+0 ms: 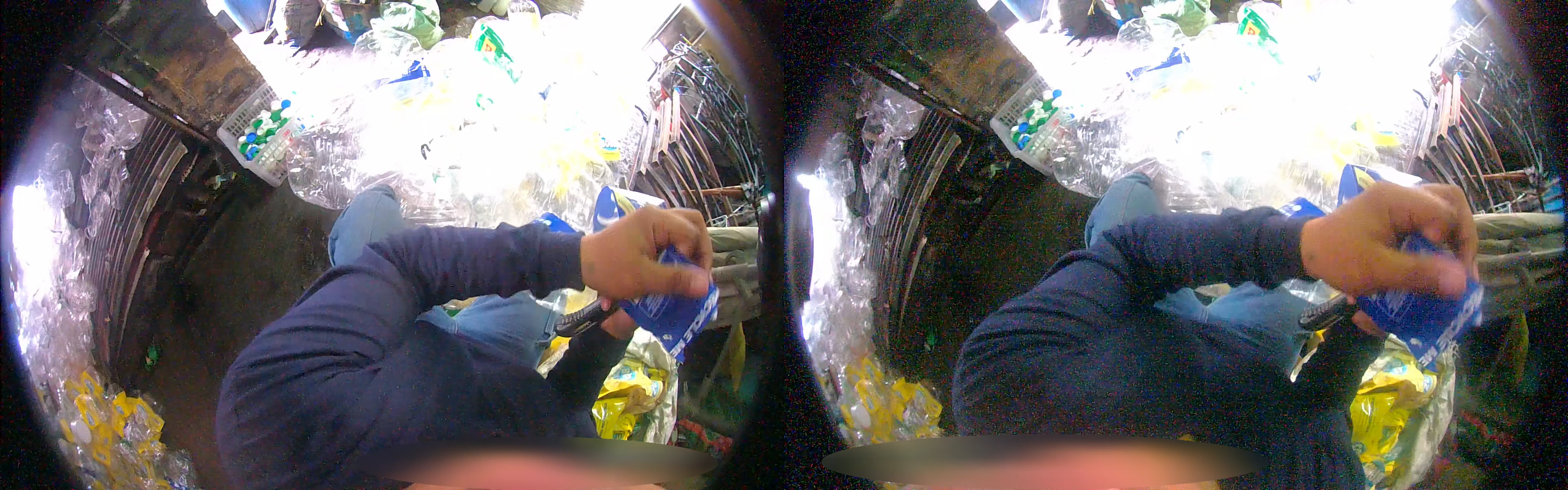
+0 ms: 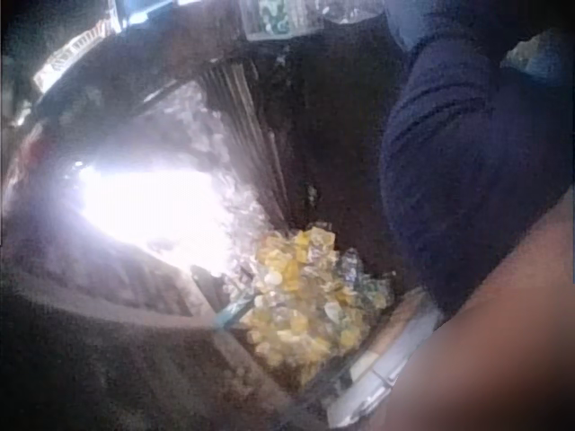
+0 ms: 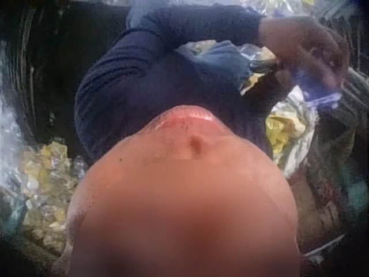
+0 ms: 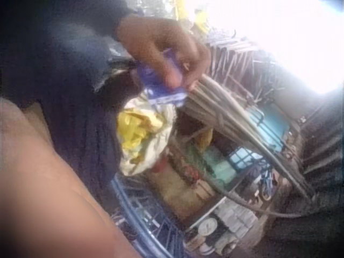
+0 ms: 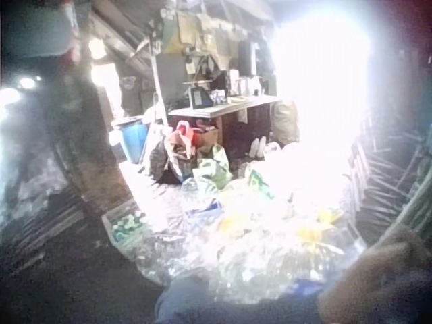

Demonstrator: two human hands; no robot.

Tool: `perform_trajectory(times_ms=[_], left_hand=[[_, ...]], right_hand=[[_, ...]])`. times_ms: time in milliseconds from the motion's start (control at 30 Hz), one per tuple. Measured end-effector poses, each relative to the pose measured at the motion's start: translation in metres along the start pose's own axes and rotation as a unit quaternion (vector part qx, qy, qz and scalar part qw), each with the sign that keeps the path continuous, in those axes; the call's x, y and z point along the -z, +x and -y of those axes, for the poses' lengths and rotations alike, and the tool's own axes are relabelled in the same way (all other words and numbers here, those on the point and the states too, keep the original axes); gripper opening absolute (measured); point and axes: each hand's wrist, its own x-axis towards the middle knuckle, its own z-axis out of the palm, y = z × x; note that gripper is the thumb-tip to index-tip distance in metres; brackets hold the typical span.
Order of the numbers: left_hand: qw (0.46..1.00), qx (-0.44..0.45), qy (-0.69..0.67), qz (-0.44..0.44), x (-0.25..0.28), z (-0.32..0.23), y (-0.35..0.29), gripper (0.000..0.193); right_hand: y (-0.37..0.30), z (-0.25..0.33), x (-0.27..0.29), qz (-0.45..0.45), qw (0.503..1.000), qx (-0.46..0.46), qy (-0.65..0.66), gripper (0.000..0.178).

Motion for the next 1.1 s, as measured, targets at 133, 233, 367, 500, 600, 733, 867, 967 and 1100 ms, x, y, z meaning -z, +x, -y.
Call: perform_trajectory(times_ms=[133, 233, 367, 500, 600, 733, 867, 967, 1100], left_hand=[[0.975, -0.093, 0.18, 0.093, 0.043, 0.03, -0.01, 0.033], [0.945, -0.004, 0.325, -0.042, 0.153, 0.042, -0.01, 0.032], [0.677, 0.19, 0.632, -0.325, 0.402, 0.011, -0.049, 0.023], [0.5, 0.411, 0.738, -0.193, 0.566, -0.015, -0.146, 0.033], [0.496, 0.477, 0.692, -0.219, 0.603, -0.022, -0.18, 0.043], [0.508, 0.552, 0.629, -0.203, 0.601, -0.023, -0.166, 0.067], [0.447, 0.608, 0.639, -0.151, 0.589, -0.031, -0.148, 0.084], [0.464, 0.593, 0.654, -0.076, 0.567, -0.037, -0.133, 0.087], [0.502, 0.486, 0.715, -0.003, 0.504, -0.044, -0.093, 0.07]], right_hand=[[0.018, 0.003, 0.012, -0.092, 0.996, 0.009, -0.002, 0.046], [0.048, -0.016, 0.055, -0.138, 0.987, -0.058, -0.063, 0.042], [0.064, -0.124, 0.141, -0.106, 0.939, 0.032, -0.325, 0.037], [-0.023, -0.32, 0.189, 0.165, 0.837, -0.161, -0.496, 0.036], [-0.126, -0.421, 0.197, 0.47, 0.581, -0.184, -0.638, 0.028], [-0.182, -0.418, 0.184, 0.462, 0.63, -0.37, -0.503, 0.033], [-0.166, -0.364, 0.16, 0.471, 0.648, -0.403, -0.443, 0.038], [-0.139, -0.334, 0.156, 0.455, 0.674, -0.433, -0.389, 0.042], [-0.073, -0.276, 0.158, 0.359, 0.733, -0.534, -0.222, 0.048]])
